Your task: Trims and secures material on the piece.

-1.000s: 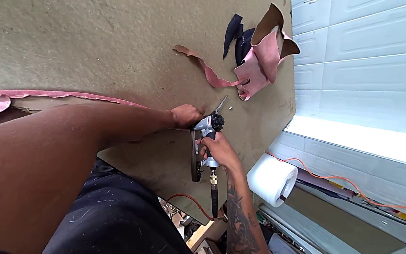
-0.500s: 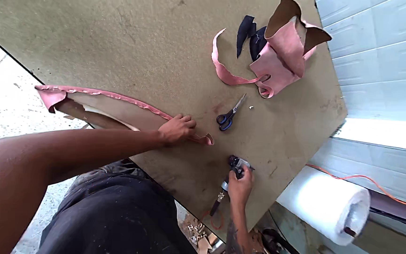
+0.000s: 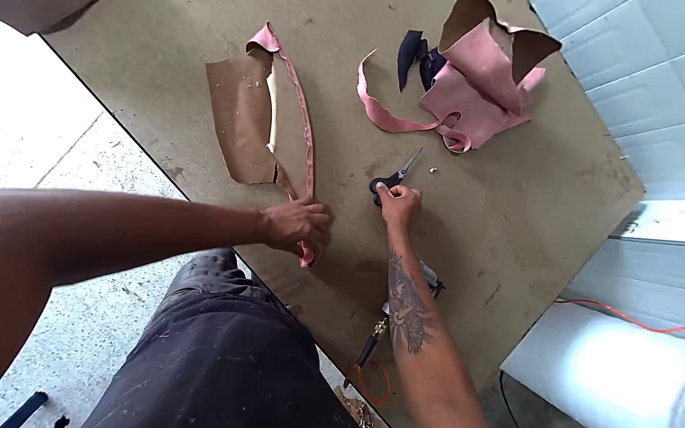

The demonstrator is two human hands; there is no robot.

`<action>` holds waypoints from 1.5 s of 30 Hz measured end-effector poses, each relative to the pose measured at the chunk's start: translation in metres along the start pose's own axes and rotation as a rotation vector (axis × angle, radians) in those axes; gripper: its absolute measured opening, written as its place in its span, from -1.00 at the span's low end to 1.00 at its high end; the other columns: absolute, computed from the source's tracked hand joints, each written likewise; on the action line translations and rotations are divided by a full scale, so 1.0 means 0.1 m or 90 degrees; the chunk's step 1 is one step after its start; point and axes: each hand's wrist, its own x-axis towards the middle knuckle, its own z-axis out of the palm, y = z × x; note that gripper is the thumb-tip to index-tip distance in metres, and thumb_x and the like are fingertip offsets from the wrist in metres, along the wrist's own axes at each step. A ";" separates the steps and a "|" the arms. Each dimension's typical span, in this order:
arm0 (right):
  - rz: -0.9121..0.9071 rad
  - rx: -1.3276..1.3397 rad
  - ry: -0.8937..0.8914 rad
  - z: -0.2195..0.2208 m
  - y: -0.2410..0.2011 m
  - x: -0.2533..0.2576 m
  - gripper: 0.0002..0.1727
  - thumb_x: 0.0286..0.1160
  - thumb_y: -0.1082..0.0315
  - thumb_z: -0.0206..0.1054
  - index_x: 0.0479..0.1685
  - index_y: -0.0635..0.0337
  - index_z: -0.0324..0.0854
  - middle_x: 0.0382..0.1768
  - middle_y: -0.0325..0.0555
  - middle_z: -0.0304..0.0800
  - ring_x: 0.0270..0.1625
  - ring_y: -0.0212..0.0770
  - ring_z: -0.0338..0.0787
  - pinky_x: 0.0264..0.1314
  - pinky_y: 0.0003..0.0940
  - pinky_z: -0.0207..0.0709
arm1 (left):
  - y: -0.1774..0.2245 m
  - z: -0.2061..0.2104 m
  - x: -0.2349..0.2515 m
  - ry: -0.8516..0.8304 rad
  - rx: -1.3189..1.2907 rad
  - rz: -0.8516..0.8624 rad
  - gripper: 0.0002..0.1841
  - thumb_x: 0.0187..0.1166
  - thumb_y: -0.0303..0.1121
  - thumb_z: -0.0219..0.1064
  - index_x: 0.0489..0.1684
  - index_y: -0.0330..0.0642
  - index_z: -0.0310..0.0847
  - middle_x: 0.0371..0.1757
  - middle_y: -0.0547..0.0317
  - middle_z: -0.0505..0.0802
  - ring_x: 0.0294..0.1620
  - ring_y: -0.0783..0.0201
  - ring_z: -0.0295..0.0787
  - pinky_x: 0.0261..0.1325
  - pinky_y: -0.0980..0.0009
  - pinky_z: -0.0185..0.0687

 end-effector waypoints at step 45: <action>-0.005 0.051 -0.046 0.31 -0.25 -3.92 -0.75 0.32 0.06 0.52 -0.34 0.04 0.78 -0.45 -0.34 0.68 -0.48 -0.43 0.63 -0.44 -0.40 0.61 | 0.93 0.31 -0.66 -0.206 -0.377 -0.529 -0.46 0.75 0.12 -0.05 -0.43 -0.06 0.66 -0.39 0.06 0.80 -0.20 -0.01 0.85 -0.23 -0.09 0.70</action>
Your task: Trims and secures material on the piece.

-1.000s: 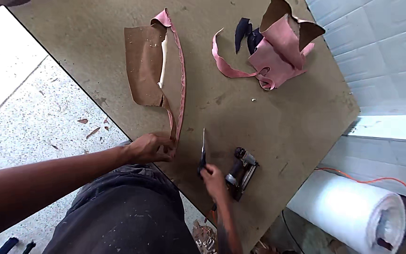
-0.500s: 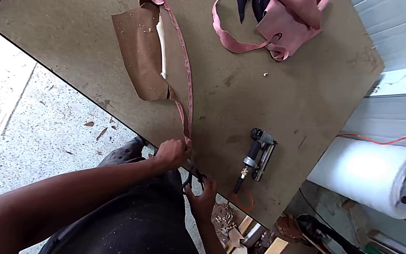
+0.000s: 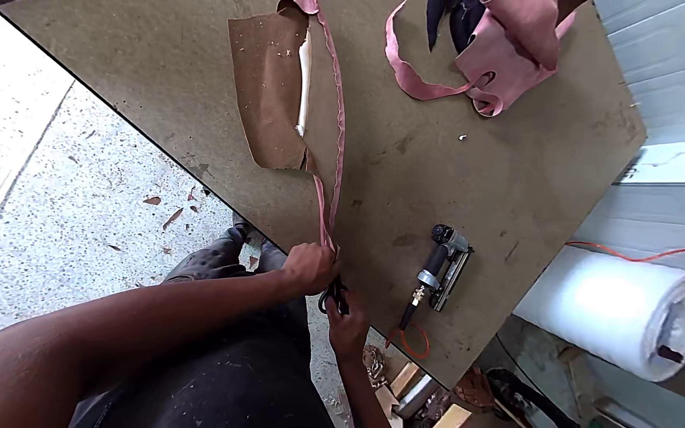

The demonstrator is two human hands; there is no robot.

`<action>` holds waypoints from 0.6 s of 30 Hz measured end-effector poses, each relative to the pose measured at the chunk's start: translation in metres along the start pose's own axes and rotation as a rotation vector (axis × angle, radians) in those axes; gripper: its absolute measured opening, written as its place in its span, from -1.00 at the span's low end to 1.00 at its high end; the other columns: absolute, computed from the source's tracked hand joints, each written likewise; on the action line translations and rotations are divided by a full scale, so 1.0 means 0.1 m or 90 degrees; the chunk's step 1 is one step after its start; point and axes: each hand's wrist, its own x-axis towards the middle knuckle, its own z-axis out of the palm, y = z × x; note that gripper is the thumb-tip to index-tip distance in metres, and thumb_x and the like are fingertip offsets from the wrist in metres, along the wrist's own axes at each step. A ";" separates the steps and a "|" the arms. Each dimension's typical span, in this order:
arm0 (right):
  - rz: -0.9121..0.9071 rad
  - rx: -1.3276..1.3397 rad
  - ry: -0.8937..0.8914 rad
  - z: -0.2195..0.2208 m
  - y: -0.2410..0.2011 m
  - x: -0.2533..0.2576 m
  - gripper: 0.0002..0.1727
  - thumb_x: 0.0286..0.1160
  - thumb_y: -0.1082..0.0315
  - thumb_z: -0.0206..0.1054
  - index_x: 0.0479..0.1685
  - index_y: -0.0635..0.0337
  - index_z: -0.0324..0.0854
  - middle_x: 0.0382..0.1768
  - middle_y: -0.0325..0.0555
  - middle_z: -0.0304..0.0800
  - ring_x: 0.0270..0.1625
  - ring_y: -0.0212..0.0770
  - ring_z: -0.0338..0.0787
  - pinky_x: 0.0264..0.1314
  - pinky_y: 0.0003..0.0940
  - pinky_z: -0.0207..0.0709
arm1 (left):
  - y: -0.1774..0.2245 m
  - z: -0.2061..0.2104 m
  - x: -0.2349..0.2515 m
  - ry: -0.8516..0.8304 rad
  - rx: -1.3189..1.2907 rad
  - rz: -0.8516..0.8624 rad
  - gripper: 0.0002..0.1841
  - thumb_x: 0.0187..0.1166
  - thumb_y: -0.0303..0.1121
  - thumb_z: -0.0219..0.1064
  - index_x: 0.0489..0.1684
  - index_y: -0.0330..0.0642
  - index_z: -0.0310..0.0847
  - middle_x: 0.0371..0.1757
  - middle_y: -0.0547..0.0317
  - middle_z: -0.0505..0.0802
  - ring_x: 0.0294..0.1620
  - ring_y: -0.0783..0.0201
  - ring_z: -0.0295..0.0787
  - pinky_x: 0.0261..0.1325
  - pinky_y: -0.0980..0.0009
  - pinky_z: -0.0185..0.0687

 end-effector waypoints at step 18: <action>-0.097 -0.002 -0.006 0.06 -0.22 0.60 -0.71 0.30 0.08 0.39 -0.15 0.06 0.72 -0.19 -0.18 0.71 -0.09 -0.17 0.74 -0.11 -0.04 0.70 | 0.31 -0.06 -0.31 -0.083 0.099 0.118 -0.71 0.65 -0.10 0.15 -0.24 -0.07 0.71 -0.33 0.03 0.82 -0.21 -0.05 0.84 -0.26 -0.14 0.69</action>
